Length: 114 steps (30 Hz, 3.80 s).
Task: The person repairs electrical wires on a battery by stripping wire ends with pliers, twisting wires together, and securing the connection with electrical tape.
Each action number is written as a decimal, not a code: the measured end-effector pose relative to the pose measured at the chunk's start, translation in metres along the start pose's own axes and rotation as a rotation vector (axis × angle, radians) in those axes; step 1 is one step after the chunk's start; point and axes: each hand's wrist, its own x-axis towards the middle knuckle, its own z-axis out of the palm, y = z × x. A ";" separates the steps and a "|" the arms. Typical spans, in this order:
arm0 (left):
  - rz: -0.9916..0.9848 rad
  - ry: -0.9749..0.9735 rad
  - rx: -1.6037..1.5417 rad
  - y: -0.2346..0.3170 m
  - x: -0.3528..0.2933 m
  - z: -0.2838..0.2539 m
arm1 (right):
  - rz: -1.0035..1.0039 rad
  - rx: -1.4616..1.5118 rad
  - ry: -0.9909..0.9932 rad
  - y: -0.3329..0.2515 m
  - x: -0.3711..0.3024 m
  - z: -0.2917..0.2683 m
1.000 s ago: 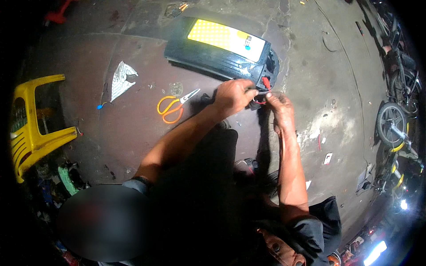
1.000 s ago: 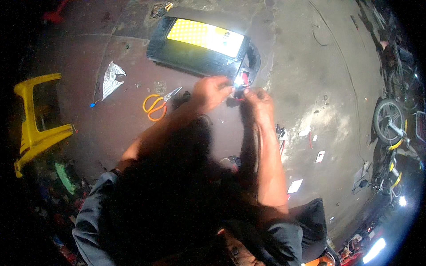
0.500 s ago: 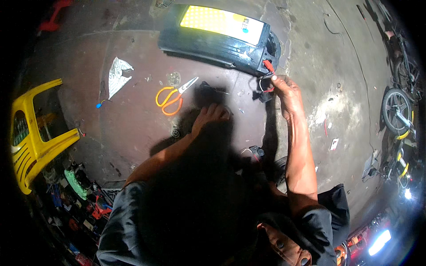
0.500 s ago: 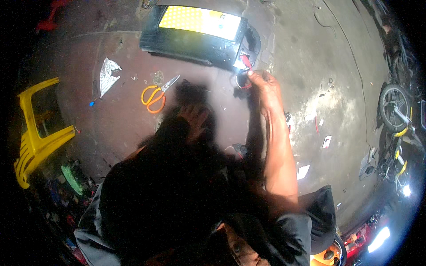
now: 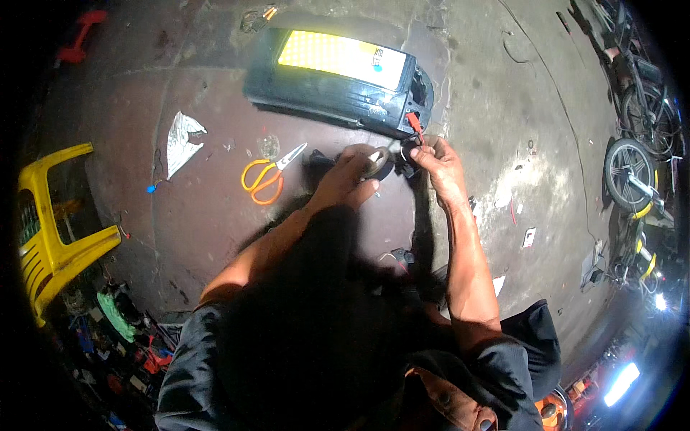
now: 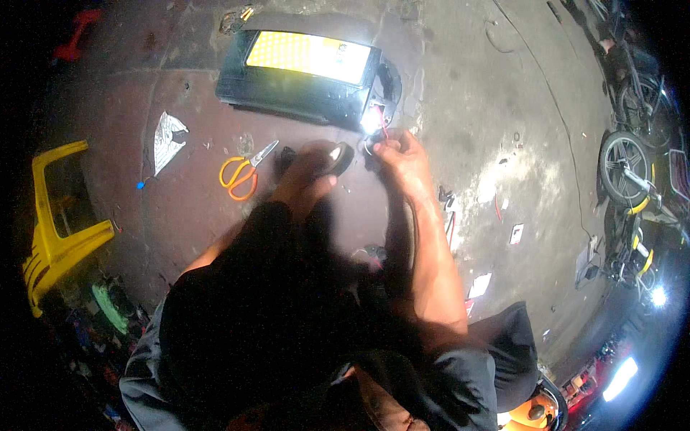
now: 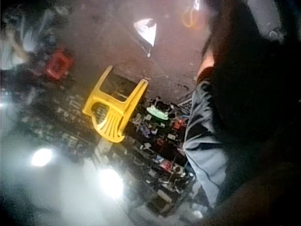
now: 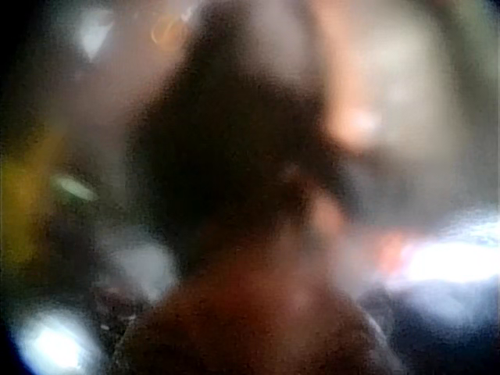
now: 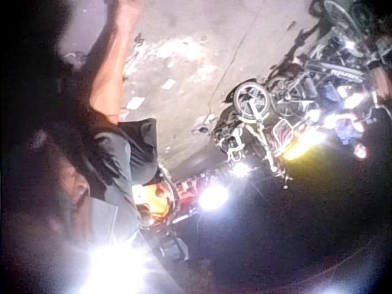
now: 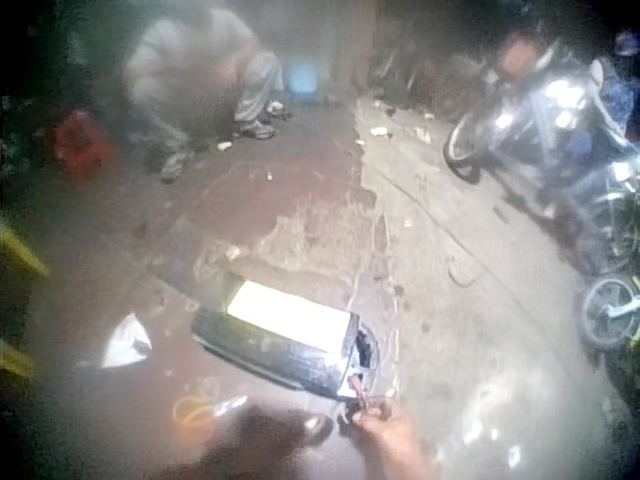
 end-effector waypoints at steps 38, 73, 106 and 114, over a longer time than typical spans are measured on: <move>-0.306 -0.113 -0.304 0.092 0.005 -0.099 | -0.083 0.398 0.133 -0.030 -0.007 0.072; -0.242 -0.282 0.744 0.215 0.074 -0.129 | -0.402 0.157 -0.501 -0.099 -0.024 0.079; -0.288 -0.252 0.276 0.238 0.056 -0.154 | -0.289 0.437 -0.610 -0.081 -0.013 0.069; -0.313 -0.300 0.332 0.240 0.075 -0.131 | -0.221 0.507 -0.653 -0.045 -0.004 0.051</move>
